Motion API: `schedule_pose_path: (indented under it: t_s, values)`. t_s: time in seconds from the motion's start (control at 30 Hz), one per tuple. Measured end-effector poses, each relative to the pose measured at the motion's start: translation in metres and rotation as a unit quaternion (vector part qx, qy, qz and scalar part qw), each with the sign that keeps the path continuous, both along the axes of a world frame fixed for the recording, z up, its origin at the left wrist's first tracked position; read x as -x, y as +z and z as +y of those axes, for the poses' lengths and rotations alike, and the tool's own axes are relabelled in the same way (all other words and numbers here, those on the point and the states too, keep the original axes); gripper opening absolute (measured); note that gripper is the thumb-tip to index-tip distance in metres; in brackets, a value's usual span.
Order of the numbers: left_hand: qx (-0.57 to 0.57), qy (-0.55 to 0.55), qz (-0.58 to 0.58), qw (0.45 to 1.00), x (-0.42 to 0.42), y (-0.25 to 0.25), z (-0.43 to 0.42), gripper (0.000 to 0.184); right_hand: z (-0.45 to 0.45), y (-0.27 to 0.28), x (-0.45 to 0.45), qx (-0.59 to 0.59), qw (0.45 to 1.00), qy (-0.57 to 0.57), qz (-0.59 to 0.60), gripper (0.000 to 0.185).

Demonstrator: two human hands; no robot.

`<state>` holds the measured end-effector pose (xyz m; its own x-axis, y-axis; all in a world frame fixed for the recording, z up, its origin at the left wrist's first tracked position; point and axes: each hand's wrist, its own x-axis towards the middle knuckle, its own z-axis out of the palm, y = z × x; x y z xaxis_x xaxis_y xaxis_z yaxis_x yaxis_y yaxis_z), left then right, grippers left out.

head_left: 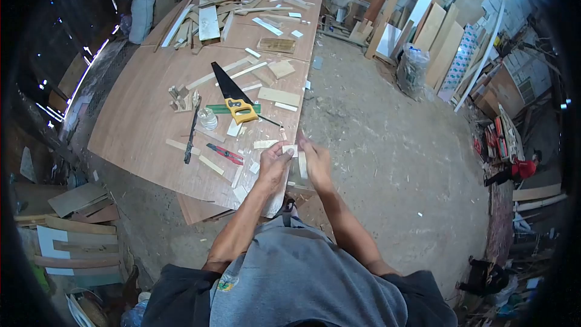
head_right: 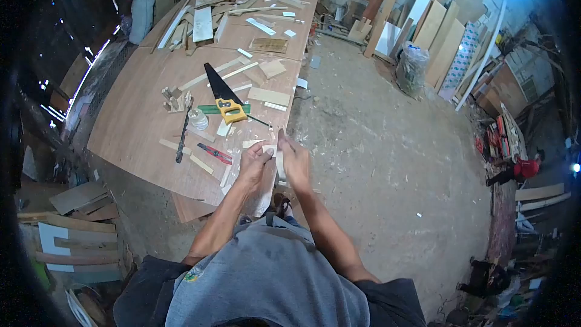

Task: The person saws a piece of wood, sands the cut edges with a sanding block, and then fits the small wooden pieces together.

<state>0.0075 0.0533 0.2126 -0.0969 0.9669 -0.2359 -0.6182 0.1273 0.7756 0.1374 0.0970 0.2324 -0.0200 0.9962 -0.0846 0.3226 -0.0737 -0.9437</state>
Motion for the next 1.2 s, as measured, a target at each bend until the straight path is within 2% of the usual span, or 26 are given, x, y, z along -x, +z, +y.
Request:
schedule_pose_path:
  t_s: [0.03, 0.1, 0.13, 0.17, 0.23, 0.27, 0.37, 0.4, 0.5, 0.53, 0.57, 0.63, 0.7, 0.77, 0.83, 0.9, 0.93, 1.13, 1.2]
  values:
    - [-0.009, -0.001, -0.004, 1.000, 0.001, 0.001, 0.002, 0.026, 0.012, 0.006, 0.001, -0.001, 1.000, -0.006, 0.001, 0.049]
    - [-0.008, -0.005, -0.007, 1.000, 0.002, -0.001, 0.002, 0.027, 0.027, 0.016, 0.003, 0.077, 0.997, -0.012, -0.025, 0.046]
    - [-0.015, 0.001, -0.001, 1.000, 0.002, 0.000, 0.003, 0.026, 0.028, 0.013, -0.001, 0.047, 0.998, -0.028, 0.018, 0.042]
    - [-0.019, 0.013, -0.001, 1.000, 0.000, -0.001, 0.002, 0.026, 0.019, 0.010, -0.005, 0.048, 0.999, -0.021, 0.014, 0.042]
    - [-0.013, 0.028, -0.003, 1.000, 0.004, -0.003, 0.006, 0.026, -0.008, 0.027, -0.010, -0.001, 0.999, 0.001, 0.032, 0.040]
    - [-0.004, 0.031, 0.001, 1.000, 0.007, -0.004, 0.006, 0.026, -0.028, 0.050, 0.002, 0.019, 0.998, 0.021, 0.058, 0.041]
    - [0.004, 0.016, 0.027, 0.999, 0.006, 0.012, 0.000, 0.026, 0.001, 0.021, 0.008, 0.042, 0.999, 0.016, 0.015, 0.043]
    - [-0.003, 0.009, 0.016, 1.000, 0.006, 0.008, 0.000, 0.026, 0.013, 0.027, 0.011, 0.043, 0.999, 0.011, -0.027, 0.045]
    - [-0.002, 0.026, 0.043, 0.999, 0.000, 0.007, 0.002, 0.025, 0.024, 0.015, 0.000, 0.008, 0.999, -0.008, 0.046, 0.046]
    - [-0.002, 0.033, 0.037, 0.999, -0.001, 0.006, 0.003, 0.025, 0.015, 0.018, -0.010, 0.068, 0.997, 0.017, 0.034, 0.045]
    - [-0.007, 0.039, 0.038, 0.998, 0.000, 0.006, 0.006, 0.026, 0.004, 0.014, -0.007, 0.068, 0.997, 0.022, 0.031, 0.045]
    - [-0.015, 0.040, 0.049, 0.998, 0.005, 0.005, 0.007, 0.026, -0.020, 0.010, 0.012, -0.011, 0.998, -0.009, 0.068, 0.045]
    - [0.008, 0.037, 0.011, 0.999, 0.006, 0.005, 0.003, 0.025, 0.001, 0.013, 0.014, -0.031, 0.998, 0.000, 0.049, 0.046]
    - [0.007, -0.004, 0.030, 1.000, 0.010, 0.009, -0.002, 0.024, 0.028, 0.007, 0.010, 0.122, 0.992, 0.035, 0.015, 0.045]
    - [-0.022, 0.000, 0.001, 1.000, 0.012, 0.003, 0.001, 0.025, 0.035, 0.002, 0.005, 0.090, 0.996, 0.006, -0.016, 0.043]
    - [0.005, -0.001, -0.117, 0.993, 0.020, -0.004, -0.002, 0.026, 0.026, 0.000, -0.012, 0.050, 0.988, -0.026, 0.141, 0.043]
    - [0.009, 0.024, -0.164, 0.986, 0.023, -0.004, -0.003, 0.027, 0.022, 0.000, -0.021, 0.054, 0.989, -0.021, 0.139, 0.043]
    - [0.006, 0.032, -0.123, 0.992, 0.019, 0.008, -0.003, 0.031, -0.012, 0.034, -0.021, 0.115, 0.967, -0.018, 0.225, 0.046]
    - [0.017, 0.038, -0.103, 0.994, 0.015, 0.010, -0.002, 0.032, -0.019, 0.033, -0.019, 0.036, 0.984, 0.034, 0.169, 0.048]
